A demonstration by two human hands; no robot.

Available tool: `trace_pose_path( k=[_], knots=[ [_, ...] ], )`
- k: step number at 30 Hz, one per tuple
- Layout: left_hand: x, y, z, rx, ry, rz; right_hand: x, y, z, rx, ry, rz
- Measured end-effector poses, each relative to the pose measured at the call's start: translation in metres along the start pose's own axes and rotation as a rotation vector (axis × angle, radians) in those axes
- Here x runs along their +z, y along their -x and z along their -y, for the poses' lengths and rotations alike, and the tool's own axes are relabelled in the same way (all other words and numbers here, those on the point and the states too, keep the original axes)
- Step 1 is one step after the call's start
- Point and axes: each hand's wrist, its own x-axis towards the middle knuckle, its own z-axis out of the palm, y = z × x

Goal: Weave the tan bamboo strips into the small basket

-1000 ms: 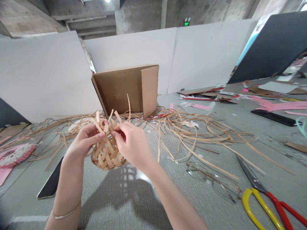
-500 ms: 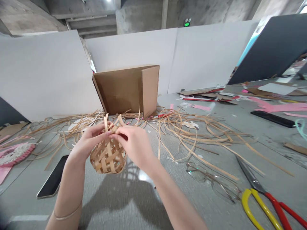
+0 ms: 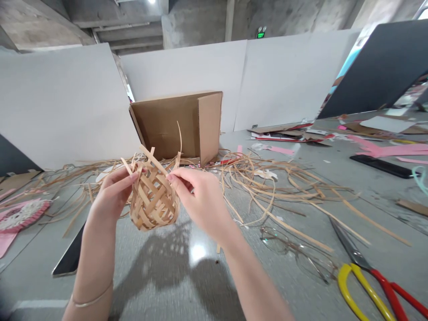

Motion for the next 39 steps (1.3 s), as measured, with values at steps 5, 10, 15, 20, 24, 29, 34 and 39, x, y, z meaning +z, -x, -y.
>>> trace_pose_path(
  k=[5,10,15,20,24,29,34,39],
  knots=[
    [-0.002,0.002,-0.001,0.006,0.011,-0.046,0.004,0.001,0.000,0.017,-0.008,0.031],
    [0.002,0.002,-0.002,0.016,0.026,-0.054,0.005,0.002,0.000,0.023,-0.024,0.064],
    [0.007,0.003,0.001,0.044,-0.026,0.008,0.009,0.002,0.000,0.036,-0.047,0.077],
    [0.010,0.003,0.006,0.147,-0.160,0.106,0.013,0.003,0.001,-0.010,-0.030,0.102],
    [0.015,0.005,0.005,0.252,-0.281,0.182,0.015,0.003,-0.001,-0.065,0.025,0.078],
    [0.018,0.005,0.004,0.201,-0.308,0.233,0.015,0.001,-0.005,-0.130,0.121,0.026],
    [0.017,0.002,0.008,0.145,-0.248,0.246,0.014,0.002,-0.005,-0.135,0.140,0.045],
    [0.018,0.001,0.010,0.134,-0.192,0.142,0.012,0.004,-0.004,-0.138,0.253,0.012]
  ],
)
